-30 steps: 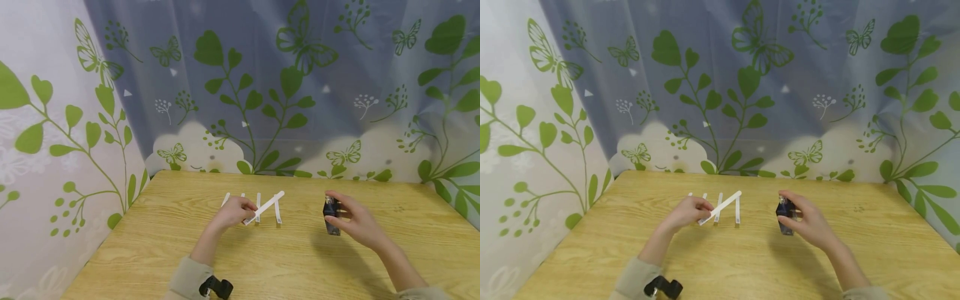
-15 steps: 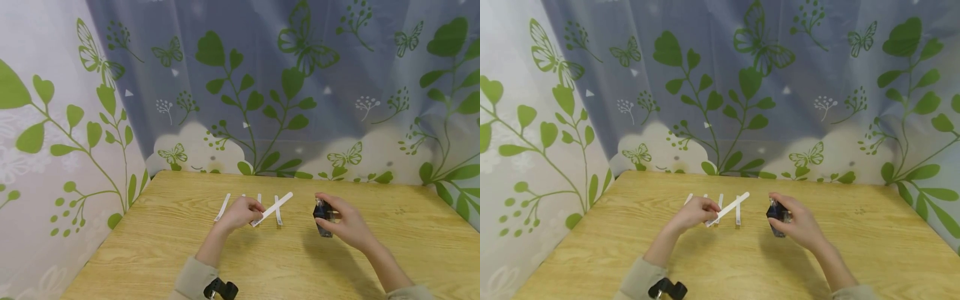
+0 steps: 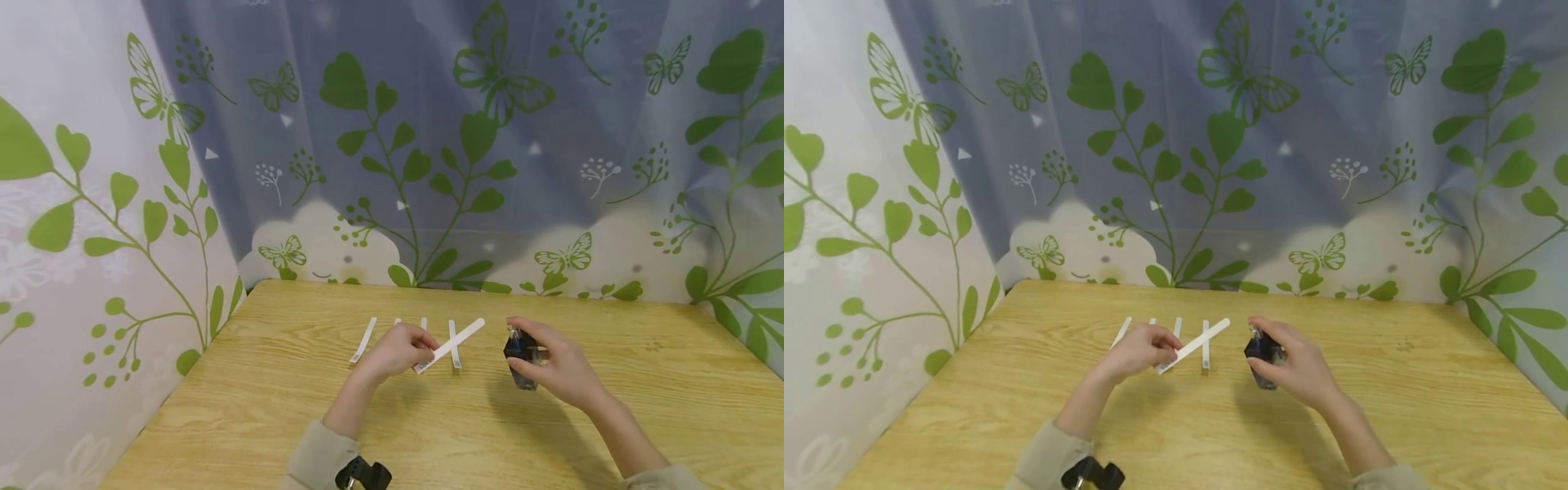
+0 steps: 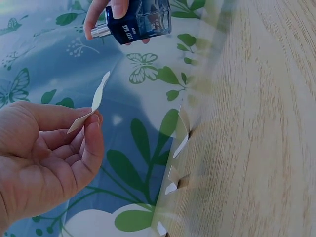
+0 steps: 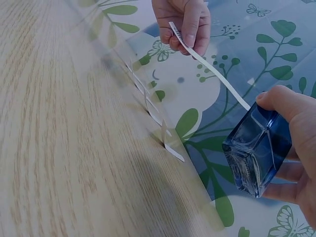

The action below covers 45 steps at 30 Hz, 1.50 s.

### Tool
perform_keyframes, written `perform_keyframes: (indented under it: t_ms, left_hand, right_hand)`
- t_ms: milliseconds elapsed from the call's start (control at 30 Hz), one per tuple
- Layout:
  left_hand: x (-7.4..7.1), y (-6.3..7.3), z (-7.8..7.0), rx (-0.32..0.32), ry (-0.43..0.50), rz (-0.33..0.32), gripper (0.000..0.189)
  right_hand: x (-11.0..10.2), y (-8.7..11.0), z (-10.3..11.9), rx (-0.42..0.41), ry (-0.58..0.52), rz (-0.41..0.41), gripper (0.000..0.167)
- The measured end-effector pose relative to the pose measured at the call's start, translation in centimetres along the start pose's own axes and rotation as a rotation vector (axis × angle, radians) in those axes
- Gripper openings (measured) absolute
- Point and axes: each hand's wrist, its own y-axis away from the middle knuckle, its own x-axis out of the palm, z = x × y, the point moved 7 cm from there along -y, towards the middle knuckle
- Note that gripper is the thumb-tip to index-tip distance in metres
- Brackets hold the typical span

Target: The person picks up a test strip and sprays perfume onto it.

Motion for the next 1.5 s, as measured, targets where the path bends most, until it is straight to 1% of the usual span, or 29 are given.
perform_keyframes:
  t_ms: [200, 467, 700, 1000, 1300, 1500]
  left_hand:
    - [0.2, -0.1, 0.2, -0.003, -0.008, 0.000, 0.013]
    - [0.4, -0.2, 0.2, -0.004, -0.010, 0.003, 0.014]
    - [0.4, -0.1, 0.3, 0.002, -0.016, 0.006, 0.014]
    - [0.4, -0.2, 0.1, -0.003, -0.018, 0.009, 0.014]
    - [0.1, -0.2, 0.0, 0.005, -0.034, 0.007, 0.015]
    - [0.1, -0.2, -0.1, 0.002, -0.038, 0.005, 0.014]
  right_hand:
    - [0.1, 0.2, 0.2, -0.009, 0.038, -0.013, 0.057]
    - [0.0, 0.1, 0.6, -0.040, 0.169, -0.054, 0.056]
    - [-0.1, 0.1, 1.0, -0.056, 0.195, -0.084, 0.056]
    - [-0.3, 0.1, 1.0, -0.048, 0.205, -0.102, 0.055]
    - [-0.8, 0.2, 1.2, -0.091, 0.249, -0.134, 0.059]
    - [-0.9, 0.2, 1.1, -0.087, 0.296, -0.140, 0.060]
